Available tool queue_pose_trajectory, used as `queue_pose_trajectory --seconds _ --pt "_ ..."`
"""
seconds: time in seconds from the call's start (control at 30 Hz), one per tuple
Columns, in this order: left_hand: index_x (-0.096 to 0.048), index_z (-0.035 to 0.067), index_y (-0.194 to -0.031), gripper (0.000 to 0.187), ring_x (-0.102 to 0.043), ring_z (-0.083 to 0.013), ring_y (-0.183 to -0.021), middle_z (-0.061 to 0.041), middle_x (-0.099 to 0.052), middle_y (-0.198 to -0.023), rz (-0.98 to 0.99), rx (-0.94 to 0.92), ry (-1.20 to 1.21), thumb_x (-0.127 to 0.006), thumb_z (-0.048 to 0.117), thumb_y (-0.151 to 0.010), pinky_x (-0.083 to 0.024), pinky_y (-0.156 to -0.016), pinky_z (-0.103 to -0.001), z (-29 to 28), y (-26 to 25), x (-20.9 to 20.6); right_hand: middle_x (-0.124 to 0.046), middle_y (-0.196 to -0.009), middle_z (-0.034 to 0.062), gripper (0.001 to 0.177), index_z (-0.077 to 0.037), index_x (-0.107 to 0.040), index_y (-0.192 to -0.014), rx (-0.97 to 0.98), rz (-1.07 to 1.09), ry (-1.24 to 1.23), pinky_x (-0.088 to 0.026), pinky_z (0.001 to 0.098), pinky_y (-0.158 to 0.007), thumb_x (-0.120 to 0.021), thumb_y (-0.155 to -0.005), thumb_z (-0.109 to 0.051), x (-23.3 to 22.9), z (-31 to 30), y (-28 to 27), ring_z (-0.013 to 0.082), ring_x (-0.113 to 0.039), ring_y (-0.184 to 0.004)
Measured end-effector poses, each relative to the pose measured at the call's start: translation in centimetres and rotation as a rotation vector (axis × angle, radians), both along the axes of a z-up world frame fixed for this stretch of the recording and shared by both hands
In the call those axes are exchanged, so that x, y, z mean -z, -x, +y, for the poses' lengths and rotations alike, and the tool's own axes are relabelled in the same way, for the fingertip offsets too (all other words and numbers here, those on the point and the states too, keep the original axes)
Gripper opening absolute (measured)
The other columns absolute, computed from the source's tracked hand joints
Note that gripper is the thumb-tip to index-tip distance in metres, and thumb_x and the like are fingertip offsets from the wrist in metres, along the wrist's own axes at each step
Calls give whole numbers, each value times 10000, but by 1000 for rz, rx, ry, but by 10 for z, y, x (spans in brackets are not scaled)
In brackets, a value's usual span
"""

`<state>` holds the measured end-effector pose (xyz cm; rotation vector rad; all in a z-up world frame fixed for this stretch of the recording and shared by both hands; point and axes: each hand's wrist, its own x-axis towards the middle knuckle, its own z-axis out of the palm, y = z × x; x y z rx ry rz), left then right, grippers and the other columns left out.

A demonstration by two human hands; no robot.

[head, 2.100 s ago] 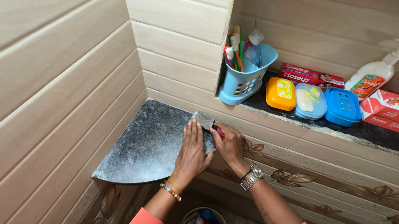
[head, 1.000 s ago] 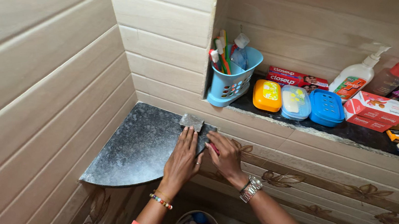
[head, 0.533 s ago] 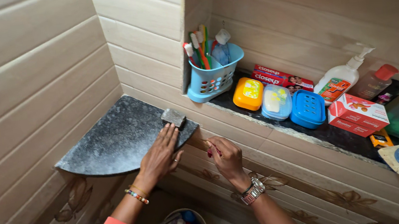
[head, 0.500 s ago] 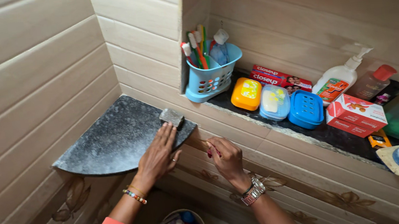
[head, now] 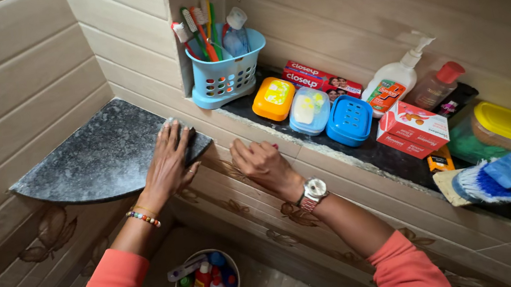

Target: The person organizes bathroom supplies on a shelf, moving a red box, an orange soap bar, and cleaning tools including a scrubber and brush. They wipe the shelf and a corner shelf with a cloth, then place a blue toilet cleaner bottle on the upper shelf.

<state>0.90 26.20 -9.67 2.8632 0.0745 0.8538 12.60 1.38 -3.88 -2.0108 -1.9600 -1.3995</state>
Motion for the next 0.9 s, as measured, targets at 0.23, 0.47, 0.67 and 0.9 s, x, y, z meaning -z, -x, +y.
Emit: queue_pose_trajectory --seconds 0.23,0.47,0.67,0.9 --pt "-297 -39 -1553 1014 -226 -468 -1516 -291 -296 -1601 40 57 30 -792 334 -750 -181 -1252 -528 7 -4 0 -674 -1376 137 434 -23 -687 -1303 53 -97 47 -452 265 -613 -599 -900 -156 8 35 0 121 -585 -690" --pt "-274 -228 -1427 1132 -248 -497 -1470 -411 -278 -1522 57 -19 27 -814 485 -733 -185 -1220 -507 26 10 -7 -624 -1433 138 510 -22 -637 -1379 118 1 81 -476 292 -638 -599 -888 -153 18 80 13 148 -595 -712" --pt "-346 -208 -1434 989 -333 -486 -1457 -400 -365 -1511 -11 32 37 -765 439 -814 -205 -1233 -509 31 13 8 -602 -1454 127 556 -25 -621 -1388 105 241 55 -502 338 -652 -618 -850 -163 40 107 27 190 -601 -739" --pt "-314 -223 -1433 928 -289 -495 -1462 -426 -326 -1508 55 49 21 -686 407 -862 -174 -1227 -519 35 8 16 -592 -1473 132 572 -34 -624 -1381 182 272 26 -518 332 -671 -603 -811 -78 56 120 35 188 -610 -747"
